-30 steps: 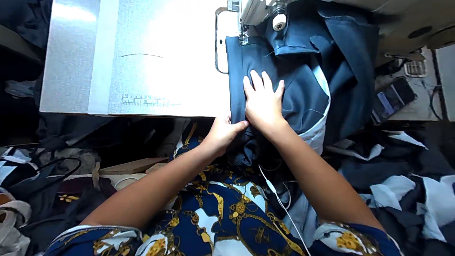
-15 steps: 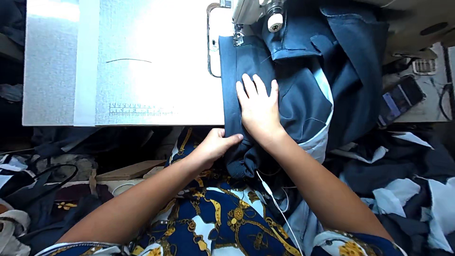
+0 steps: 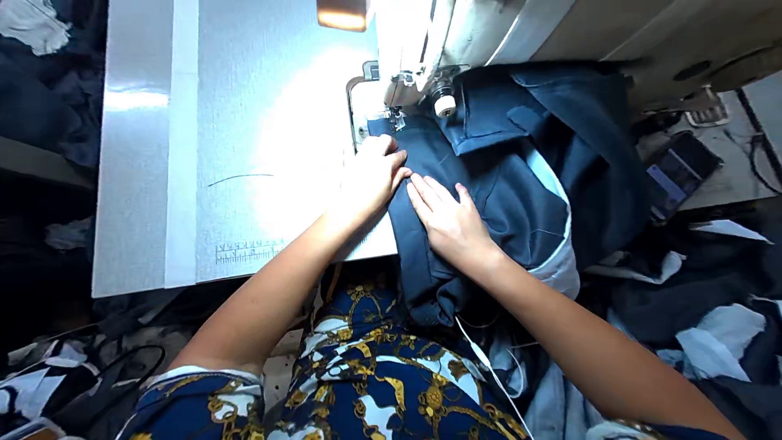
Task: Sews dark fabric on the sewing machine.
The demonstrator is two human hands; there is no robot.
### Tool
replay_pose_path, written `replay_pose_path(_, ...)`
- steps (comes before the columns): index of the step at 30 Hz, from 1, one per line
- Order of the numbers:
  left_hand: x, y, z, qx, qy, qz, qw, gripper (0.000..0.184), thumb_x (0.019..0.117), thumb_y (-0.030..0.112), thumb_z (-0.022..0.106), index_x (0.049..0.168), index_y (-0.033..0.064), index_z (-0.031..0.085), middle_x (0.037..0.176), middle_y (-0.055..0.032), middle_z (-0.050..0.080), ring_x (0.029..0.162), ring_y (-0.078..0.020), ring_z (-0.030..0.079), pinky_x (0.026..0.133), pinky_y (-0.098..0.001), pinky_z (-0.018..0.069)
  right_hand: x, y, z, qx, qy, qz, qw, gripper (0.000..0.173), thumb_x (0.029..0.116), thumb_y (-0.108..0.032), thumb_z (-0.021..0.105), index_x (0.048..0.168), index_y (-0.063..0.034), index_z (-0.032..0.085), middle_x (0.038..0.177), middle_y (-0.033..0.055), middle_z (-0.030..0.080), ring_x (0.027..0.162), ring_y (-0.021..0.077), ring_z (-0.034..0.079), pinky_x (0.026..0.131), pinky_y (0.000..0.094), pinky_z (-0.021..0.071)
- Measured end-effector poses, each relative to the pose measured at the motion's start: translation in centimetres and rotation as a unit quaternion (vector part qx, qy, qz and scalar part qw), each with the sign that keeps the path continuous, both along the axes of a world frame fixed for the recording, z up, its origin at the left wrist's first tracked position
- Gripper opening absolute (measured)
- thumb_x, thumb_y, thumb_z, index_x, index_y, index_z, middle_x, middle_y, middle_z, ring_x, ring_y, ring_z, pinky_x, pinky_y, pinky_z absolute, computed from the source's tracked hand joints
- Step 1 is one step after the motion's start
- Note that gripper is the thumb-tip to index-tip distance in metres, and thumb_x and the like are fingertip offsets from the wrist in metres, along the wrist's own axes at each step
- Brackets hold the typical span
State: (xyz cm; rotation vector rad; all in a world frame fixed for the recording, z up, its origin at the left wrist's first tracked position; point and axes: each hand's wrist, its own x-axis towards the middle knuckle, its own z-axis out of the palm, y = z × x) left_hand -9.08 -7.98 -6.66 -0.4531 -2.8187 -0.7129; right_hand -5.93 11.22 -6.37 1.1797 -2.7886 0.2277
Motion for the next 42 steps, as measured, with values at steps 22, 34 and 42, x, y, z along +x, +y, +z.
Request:
replay_pose_path(22,1.5,1.3,1.8,0.005,-0.092,0.191,0.977,0.065,0.0926,0.042,0.073,0.141,0.0016,0.058,0.145,-0.0314,0.049,0.138,-0.0564,0.039,0.107,-0.0780,0.0258,-1.7,0.7,4.3,-0.031,-0.106,-0.019,0.994,0.039,0.0999,-0.005,0.053,0.136,-0.0082,0.067,0.144,0.0116,0.062,0.134,0.0341,0.057,0.105,0.0633,0.0435)
replay_pose_path(34,5.9,4.8,3.3,0.562,-0.356,0.247,0.705,0.044,0.0985,0.025,0.069,0.135,0.0057,0.054,0.104,-0.0106,0.070,0.086,-0.0152,0.069,0.076,-0.0346,0.0589,-12.5,-0.2,3.2,0.010,-0.125,-0.209,0.970,0.044,0.1010,-0.028,0.058,0.129,0.0051,0.065,0.139,0.0327,0.057,0.136,0.0517,0.048,0.106,0.0705,0.0379)
replay_pose_path(42,6.6,5.6,5.4,0.648,-0.377,0.301,0.590,0.023,0.1005,0.026,0.064,0.117,0.0093,0.062,0.092,-0.0026,0.072,0.078,-0.0089,0.071,0.067,-0.0259,0.0597,-8.5,-2.9,9.6,0.141,-0.158,-0.180,0.961,0.049,0.1035,-0.029,0.058,0.132,0.0103,0.062,0.147,0.0364,0.047,0.144,0.0530,0.036,0.114,0.0700,0.0254)
